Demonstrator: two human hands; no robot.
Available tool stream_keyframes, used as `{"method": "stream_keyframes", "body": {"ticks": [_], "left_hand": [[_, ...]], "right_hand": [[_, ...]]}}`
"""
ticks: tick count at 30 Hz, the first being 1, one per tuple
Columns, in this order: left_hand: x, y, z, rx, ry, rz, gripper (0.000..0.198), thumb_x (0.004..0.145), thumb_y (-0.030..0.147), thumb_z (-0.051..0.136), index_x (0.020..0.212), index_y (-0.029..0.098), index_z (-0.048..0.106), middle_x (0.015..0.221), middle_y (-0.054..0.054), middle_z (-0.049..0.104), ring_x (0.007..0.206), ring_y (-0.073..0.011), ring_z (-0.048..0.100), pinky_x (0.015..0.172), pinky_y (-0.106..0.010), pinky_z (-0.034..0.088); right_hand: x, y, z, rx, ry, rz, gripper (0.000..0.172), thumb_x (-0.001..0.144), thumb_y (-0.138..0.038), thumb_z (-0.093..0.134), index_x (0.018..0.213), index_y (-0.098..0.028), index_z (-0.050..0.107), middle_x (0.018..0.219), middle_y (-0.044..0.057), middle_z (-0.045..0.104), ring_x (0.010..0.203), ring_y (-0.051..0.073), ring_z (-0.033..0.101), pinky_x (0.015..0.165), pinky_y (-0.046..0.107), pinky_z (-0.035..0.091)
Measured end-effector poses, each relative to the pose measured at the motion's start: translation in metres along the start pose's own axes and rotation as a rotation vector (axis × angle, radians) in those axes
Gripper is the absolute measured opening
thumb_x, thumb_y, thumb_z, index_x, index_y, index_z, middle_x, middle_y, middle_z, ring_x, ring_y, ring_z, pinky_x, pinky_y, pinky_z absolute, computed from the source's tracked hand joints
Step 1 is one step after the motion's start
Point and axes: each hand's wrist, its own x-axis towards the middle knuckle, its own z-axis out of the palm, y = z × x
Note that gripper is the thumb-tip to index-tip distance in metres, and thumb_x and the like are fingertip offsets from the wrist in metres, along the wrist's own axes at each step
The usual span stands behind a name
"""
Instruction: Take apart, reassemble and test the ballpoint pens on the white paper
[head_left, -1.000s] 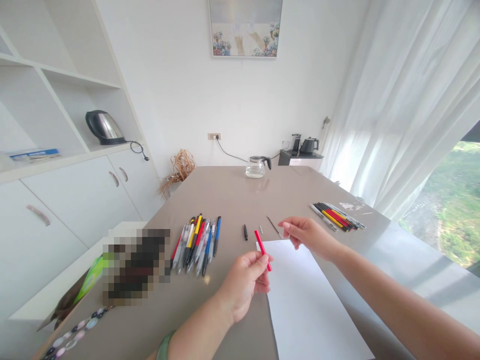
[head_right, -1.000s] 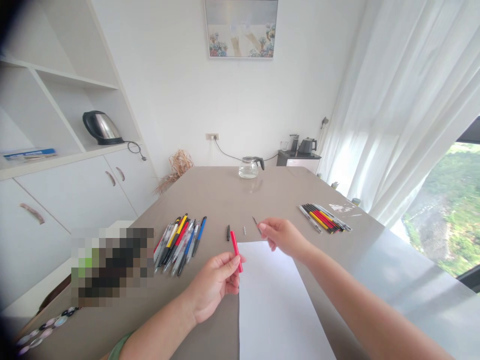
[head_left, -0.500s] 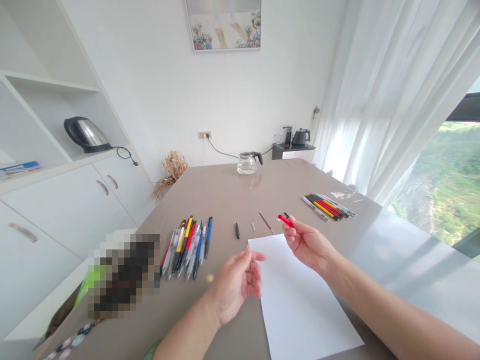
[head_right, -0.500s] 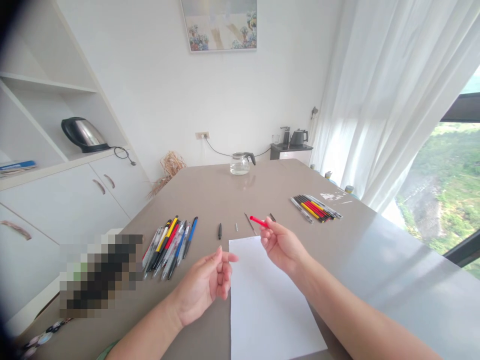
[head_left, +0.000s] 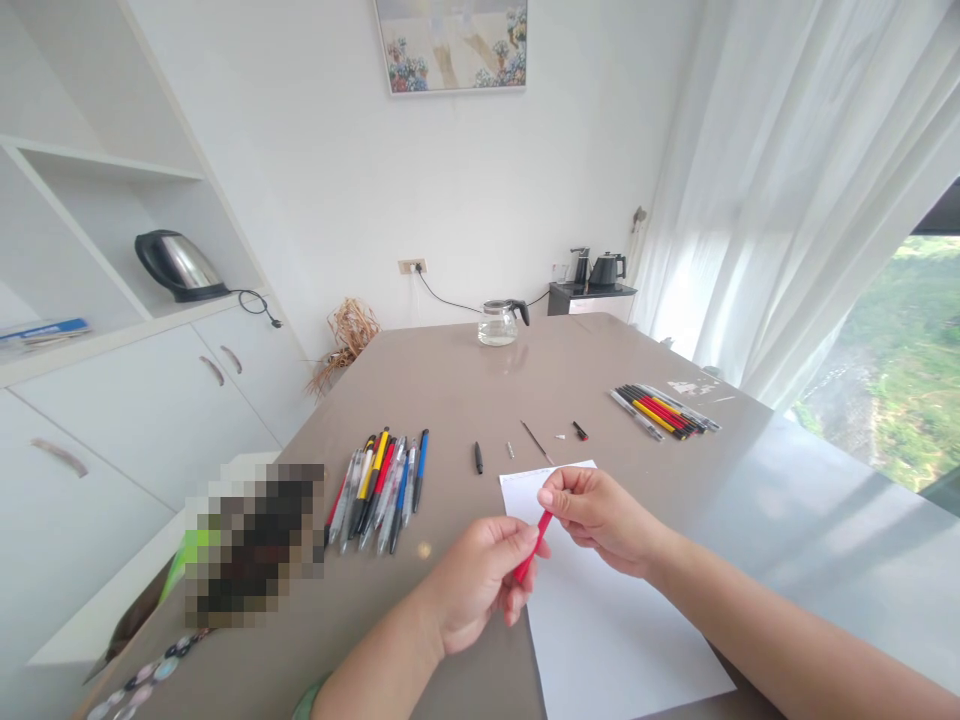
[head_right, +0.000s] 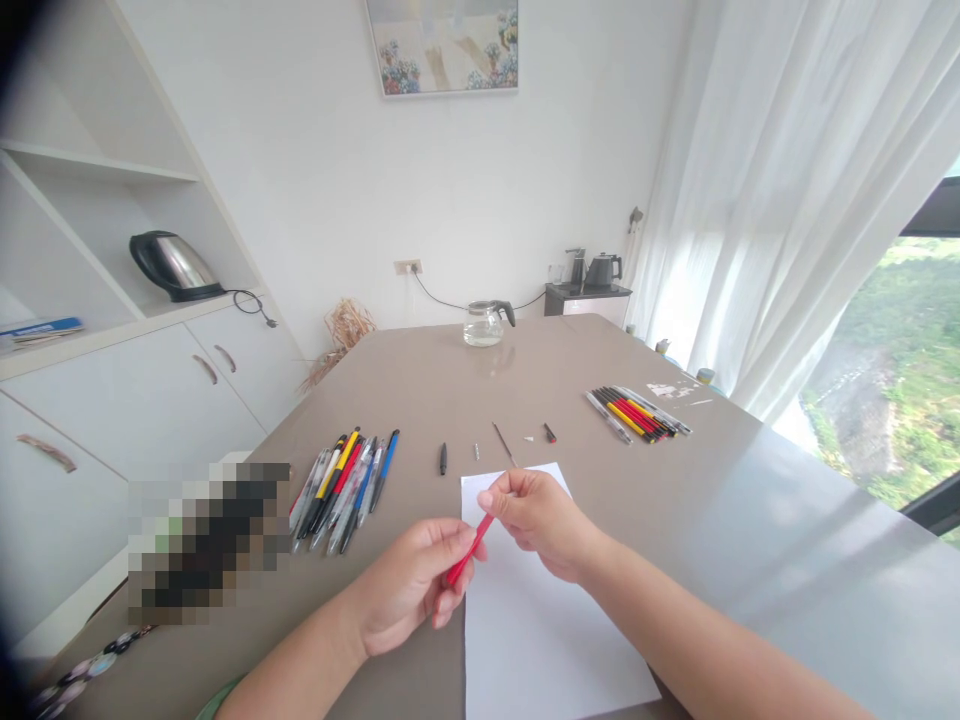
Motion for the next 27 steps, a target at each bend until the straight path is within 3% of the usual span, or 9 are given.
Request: {"method": "stream_keyframes", "body": {"ticks": [6,10,14,16,18,20,23,27], "left_hand": [[0.001,-0.001,0.001,0.025,0.05,0.023,0.029,0.077,0.042,0.046,0.074,0.013,0.051,0.055,0.003,0.045,0.037,-0.0033,0.034,0.036,-0.018,0.027],[0.003,-0.002,0.0,0.005,0.076,0.025,0.028,0.077,0.042,0.046,0.076,0.014,0.05,0.056,0.003,0.045,0.038,-0.0039,0.036,0.038,-0.018,0.027],[0.003,-0.004,-0.003,0.001,0.07,0.03,0.029,0.077,0.043,0.046,0.076,0.014,0.051,0.056,0.003,0.046,0.039,-0.0044,0.036,0.038,-0.019,0.028],[0.002,-0.005,-0.004,-0.006,0.06,0.045,0.03,0.077,0.043,0.046,0.076,0.014,0.051,0.056,0.002,0.046,0.039,-0.0045,0.037,0.039,-0.019,0.028],[0.002,-0.005,-0.005,-0.013,0.057,0.053,0.03,0.077,0.044,0.046,0.076,0.014,0.051,0.057,0.002,0.046,0.04,-0.0046,0.037,0.04,-0.019,0.028],[0.001,-0.004,-0.006,-0.019,0.06,0.056,0.031,0.076,0.045,0.047,0.076,0.014,0.051,0.057,0.002,0.046,0.04,-0.0048,0.038,0.04,-0.019,0.028],[0.001,-0.005,-0.007,-0.023,0.059,0.062,0.03,0.075,0.044,0.048,0.076,0.014,0.051,0.056,0.002,0.046,0.041,-0.0051,0.038,0.04,-0.019,0.028],[0.0,-0.006,-0.007,-0.022,0.065,0.071,0.029,0.076,0.043,0.047,0.076,0.014,0.052,0.057,0.002,0.046,0.041,-0.005,0.038,0.04,-0.019,0.029]], "right_hand": [[0.0,-0.006,-0.006,0.158,0.003,0.092,0.027,0.075,-0.037,0.047,0.082,-0.014,0.059,0.063,0.0,0.043,0.046,0.005,0.029,0.038,0.02,0.018],[0.005,-0.014,-0.024,0.117,0.079,-0.004,0.02,0.071,-0.024,0.052,0.086,-0.014,0.06,0.067,0.002,0.049,0.048,0.006,0.035,0.041,0.02,0.029],[0.017,-0.03,-0.062,-0.16,0.307,-0.204,0.032,0.073,-0.024,0.052,0.104,-0.015,0.052,0.085,0.008,0.058,0.054,0.009,0.047,0.048,0.022,0.039],[0.027,-0.038,-0.083,-0.403,0.444,-0.207,0.038,0.076,-0.026,0.048,0.113,-0.017,0.044,0.098,0.011,0.058,0.062,0.011,0.054,0.053,0.022,0.042],[0.038,-0.041,-0.101,-0.723,0.6,-0.12,0.032,0.078,-0.026,0.044,0.109,-0.016,0.047,0.099,0.011,0.059,0.068,0.012,0.058,0.055,0.021,0.043],[0.049,-0.039,-0.114,-0.874,0.684,-0.046,0.025,0.077,-0.026,0.045,0.097,-0.014,0.055,0.091,0.012,0.062,0.068,0.014,0.058,0.054,0.022,0.041],[0.061,-0.026,-0.124,-1.026,0.757,0.012,0.018,0.071,-0.028,0.052,0.08,-0.015,0.062,0.081,0.01,0.063,0.074,0.019,0.057,0.058,0.025,0.038],[0.067,-0.009,-0.125,-1.174,0.791,0.044,0.016,0.069,-0.032,0.055,0.073,-0.019,0.065,0.082,0.009,0.063,0.083,0.023,0.053,0.064,0.028,0.036]]}}
